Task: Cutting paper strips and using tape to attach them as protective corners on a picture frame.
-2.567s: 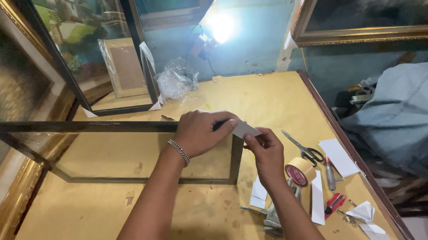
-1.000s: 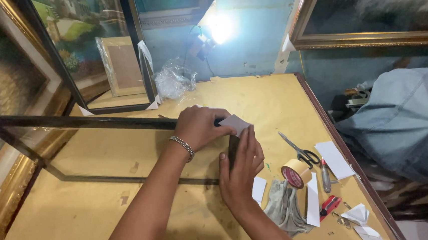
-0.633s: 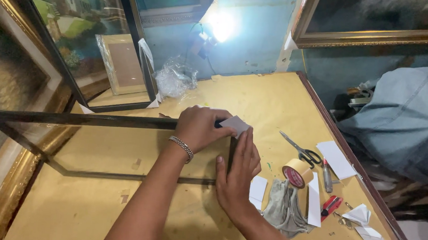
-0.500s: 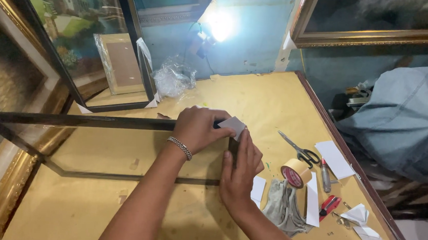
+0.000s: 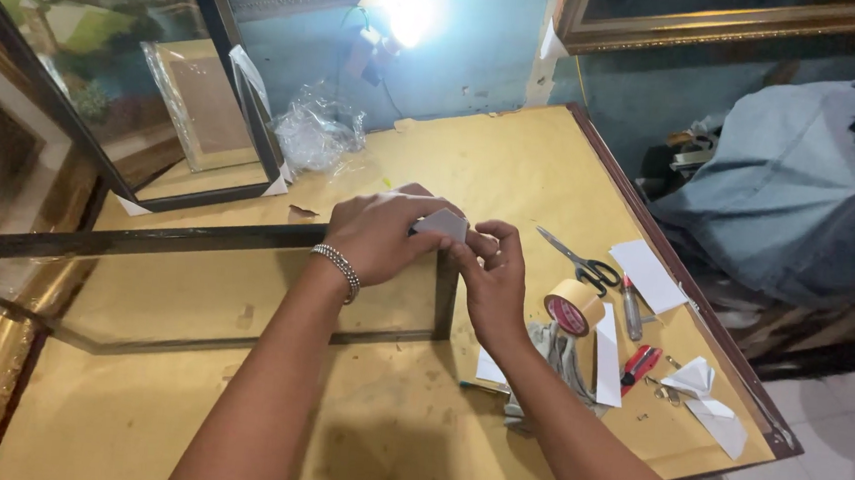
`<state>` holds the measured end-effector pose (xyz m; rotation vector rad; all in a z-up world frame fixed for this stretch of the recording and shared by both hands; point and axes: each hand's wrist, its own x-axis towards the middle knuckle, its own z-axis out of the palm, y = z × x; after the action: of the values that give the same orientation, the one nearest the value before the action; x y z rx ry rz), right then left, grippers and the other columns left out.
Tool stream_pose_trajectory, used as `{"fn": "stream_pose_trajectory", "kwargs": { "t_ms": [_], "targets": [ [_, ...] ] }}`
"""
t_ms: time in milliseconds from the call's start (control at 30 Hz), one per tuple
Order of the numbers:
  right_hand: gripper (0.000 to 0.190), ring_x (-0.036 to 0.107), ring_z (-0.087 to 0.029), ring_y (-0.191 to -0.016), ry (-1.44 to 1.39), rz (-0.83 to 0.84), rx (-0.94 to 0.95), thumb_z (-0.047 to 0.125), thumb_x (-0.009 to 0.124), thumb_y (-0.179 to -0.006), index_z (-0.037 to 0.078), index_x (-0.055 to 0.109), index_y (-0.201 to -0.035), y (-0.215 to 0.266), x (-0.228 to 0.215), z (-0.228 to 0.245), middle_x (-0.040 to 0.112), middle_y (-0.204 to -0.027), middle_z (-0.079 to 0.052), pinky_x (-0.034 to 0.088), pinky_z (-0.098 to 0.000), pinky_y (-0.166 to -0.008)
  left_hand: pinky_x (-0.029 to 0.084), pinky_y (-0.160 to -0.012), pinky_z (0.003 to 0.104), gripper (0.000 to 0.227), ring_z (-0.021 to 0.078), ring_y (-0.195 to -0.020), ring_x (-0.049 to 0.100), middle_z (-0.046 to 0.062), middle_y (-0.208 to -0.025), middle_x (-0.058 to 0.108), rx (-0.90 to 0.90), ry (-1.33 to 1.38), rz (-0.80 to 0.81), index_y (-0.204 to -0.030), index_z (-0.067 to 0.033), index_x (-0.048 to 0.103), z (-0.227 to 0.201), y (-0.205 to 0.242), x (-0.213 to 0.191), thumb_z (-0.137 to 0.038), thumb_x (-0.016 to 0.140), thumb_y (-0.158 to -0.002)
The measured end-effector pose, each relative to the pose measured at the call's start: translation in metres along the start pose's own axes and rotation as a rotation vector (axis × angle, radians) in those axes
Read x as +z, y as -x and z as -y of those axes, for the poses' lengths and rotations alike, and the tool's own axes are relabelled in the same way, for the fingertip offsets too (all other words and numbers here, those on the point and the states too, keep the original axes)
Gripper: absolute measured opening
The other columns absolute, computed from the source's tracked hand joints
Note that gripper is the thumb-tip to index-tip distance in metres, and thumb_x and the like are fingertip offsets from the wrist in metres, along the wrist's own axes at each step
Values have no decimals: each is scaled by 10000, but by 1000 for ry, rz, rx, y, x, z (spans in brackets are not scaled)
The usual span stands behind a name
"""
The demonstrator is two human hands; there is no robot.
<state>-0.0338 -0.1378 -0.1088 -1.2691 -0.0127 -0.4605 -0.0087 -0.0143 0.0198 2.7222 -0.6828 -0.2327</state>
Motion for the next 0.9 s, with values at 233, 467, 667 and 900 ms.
{"fn": "stream_pose_trajectory", "kwargs": {
  "t_ms": [233,467,667,900],
  "targets": [
    [337,565,-159,-1029,402,51,-34,239,628,-818,154,487,-1112,1,-17,27,661,-946,-82,377,-376,-944,440,-823,484,261,304,-990,571,-138,-1132,560,11,-59,-64,-1068,-351,572,12,-9,15,-370,463,-831],
    [290,618,-154,-890,1057,121,394,387,593,-771,273,603,-1038,11,-89,-7,667,-888,65,452,-326,-761,465,-759,484,279,328,-878,612,-43,-979,624,62,-156,-151,-1068,-264,582,17,-8,18,-364,449,-843],
    [262,581,-206,-826,1324,577,144,322,686,-639,215,650,-875,56,-95,-43,634,-793,13,469,-363,-696,471,-734,497,279,346,-854,614,6,-915,635,97,-149,-194,-1063,-215,589,20,-9,18,-338,463,-847],
    [96,508,-182,-851,1789,653,48,331,669,-582,314,592,-636,61,-114,-71,496,-799,76,404,-363,-654,467,-732,517,328,368,-855,611,50,-915,642,112,-147,-203,-1108,-153,580,21,-11,18,-327,470,-853]
  ]
}}
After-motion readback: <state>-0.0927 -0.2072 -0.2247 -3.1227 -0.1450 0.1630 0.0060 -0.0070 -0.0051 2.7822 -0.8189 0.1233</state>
